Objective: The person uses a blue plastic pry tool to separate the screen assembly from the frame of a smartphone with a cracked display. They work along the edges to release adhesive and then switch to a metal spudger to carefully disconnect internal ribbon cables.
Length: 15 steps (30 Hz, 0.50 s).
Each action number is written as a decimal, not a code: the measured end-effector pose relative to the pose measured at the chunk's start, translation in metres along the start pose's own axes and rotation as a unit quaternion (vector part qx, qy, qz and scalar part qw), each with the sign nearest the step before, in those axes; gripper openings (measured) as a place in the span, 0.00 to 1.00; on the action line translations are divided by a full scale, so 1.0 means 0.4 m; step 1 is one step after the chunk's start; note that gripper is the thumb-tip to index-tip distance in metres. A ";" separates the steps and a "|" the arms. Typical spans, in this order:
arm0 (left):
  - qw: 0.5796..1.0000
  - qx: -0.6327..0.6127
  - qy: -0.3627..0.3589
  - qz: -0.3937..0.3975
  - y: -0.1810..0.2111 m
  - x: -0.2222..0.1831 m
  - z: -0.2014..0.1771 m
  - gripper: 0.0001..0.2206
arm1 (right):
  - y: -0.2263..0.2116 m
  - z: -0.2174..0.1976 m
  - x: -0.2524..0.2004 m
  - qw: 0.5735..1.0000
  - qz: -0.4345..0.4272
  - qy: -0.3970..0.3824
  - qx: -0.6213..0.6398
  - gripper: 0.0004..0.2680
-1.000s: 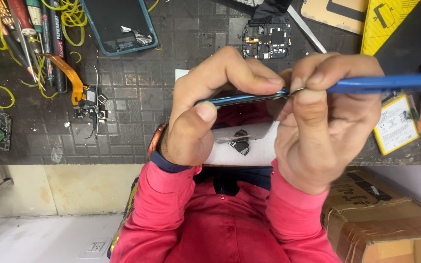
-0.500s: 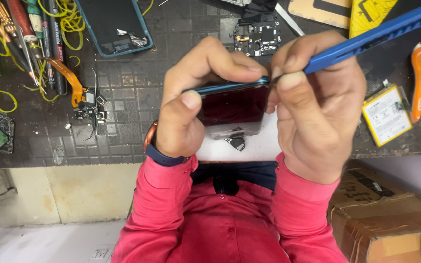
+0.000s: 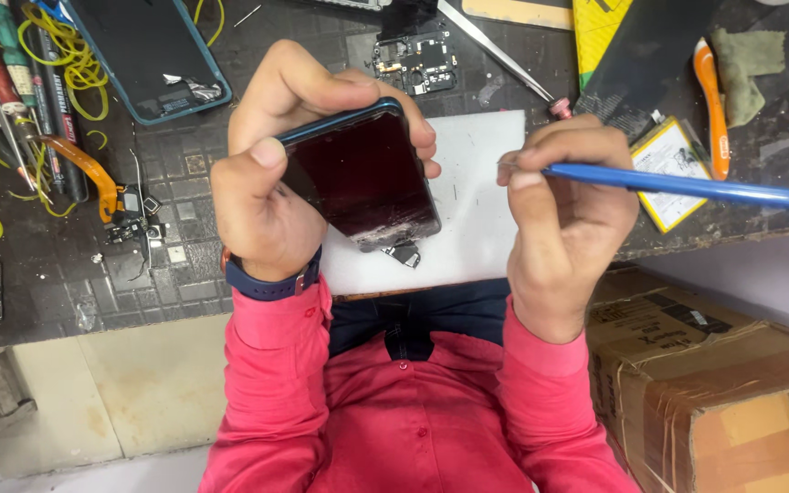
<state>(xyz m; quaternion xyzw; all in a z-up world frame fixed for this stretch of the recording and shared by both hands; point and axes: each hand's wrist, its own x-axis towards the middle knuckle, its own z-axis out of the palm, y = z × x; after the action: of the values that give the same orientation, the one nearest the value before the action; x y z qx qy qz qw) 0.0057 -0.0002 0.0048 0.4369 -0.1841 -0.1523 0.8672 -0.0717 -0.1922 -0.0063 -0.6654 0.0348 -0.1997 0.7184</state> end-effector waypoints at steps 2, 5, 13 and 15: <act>1.000 0.009 -0.006 0.004 0.000 0.005 0.001 0.22 | 0.005 -0.029 -0.001 0.997 0.010 -0.016 -0.070 0.03; 1.000 0.018 -0.017 0.004 0.003 0.013 0.005 0.22 | 0.018 -0.061 0.000 0.995 0.014 -0.029 -0.097 0.01; 0.999 0.021 0.024 -0.029 0.030 0.040 0.023 0.24 | 0.050 -0.090 -0.016 0.972 -0.035 -0.022 -0.230 0.04; 0.990 -0.056 0.093 -0.086 0.035 0.056 0.025 0.25 | 0.057 -0.086 -0.025 0.959 -0.058 -0.006 -0.276 0.05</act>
<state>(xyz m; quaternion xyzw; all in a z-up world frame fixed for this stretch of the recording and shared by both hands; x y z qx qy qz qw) 0.0225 -0.0085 0.0258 0.4137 -0.0558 -0.1951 0.8875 -0.0862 -0.2206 -0.0344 -0.8397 0.0452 -0.2201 0.4945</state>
